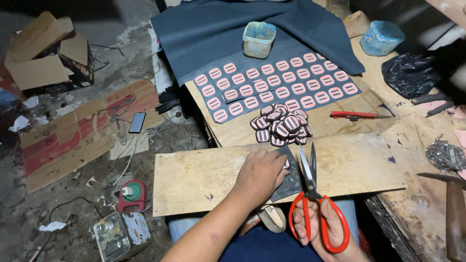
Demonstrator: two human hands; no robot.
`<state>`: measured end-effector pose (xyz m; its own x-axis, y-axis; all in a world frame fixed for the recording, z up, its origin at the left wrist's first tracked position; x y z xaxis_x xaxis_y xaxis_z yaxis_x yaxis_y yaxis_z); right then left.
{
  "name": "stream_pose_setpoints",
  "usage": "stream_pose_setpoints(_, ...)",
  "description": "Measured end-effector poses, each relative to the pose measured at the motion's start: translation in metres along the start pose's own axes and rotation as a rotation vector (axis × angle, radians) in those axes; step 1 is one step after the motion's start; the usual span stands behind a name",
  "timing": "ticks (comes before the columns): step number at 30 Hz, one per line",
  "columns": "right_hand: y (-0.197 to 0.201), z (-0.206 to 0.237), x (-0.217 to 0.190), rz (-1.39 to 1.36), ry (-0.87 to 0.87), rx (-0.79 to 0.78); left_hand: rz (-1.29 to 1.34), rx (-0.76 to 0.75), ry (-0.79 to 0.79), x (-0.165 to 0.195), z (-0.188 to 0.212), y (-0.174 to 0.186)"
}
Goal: The person uses a red utility knife to cut small rectangular pieces from a dark sheet on a wooden board. They then switch to red-handled scissors to trim the edges of the cut pieces. The finished pieces are stacked on the table.
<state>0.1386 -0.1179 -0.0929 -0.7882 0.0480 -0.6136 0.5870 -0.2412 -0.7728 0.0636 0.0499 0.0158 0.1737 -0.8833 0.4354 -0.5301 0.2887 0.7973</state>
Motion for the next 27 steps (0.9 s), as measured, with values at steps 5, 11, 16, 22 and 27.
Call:
stream_pose_setpoints(5,0.008,-0.001,0.001,0.132,0.018,0.056,0.212,0.144,0.174,-0.014,0.000,0.006)
stream_pose_setpoints(11,0.005,0.001,0.007,0.453,-0.078,-0.046,1.195,0.253,0.819,-0.045,0.024,-0.014)
stream_pose_setpoints(16,0.006,-0.002,0.016,0.415,-0.120,-0.115,1.283,0.359,0.809,-0.052,0.040,-0.017)
stream_pose_setpoints(22,0.018,-0.001,0.018,0.446,-0.214,-0.069,1.381,0.339,0.942,-0.054,0.049,-0.019)
stream_pose_setpoints(27,0.024,0.002,0.019,0.484,-0.297,-0.035,1.368,0.290,1.023,-0.055,0.050,-0.018)
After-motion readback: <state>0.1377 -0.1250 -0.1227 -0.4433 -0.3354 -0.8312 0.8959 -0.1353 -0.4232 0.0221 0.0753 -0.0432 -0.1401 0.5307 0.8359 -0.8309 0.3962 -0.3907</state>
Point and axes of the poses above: each hand's wrist, its own z-axis away from the middle knuckle, its own y-axis out of the back of the hand, x = y × z, the point moved 6 cm from there along -z, towards the middle knuckle
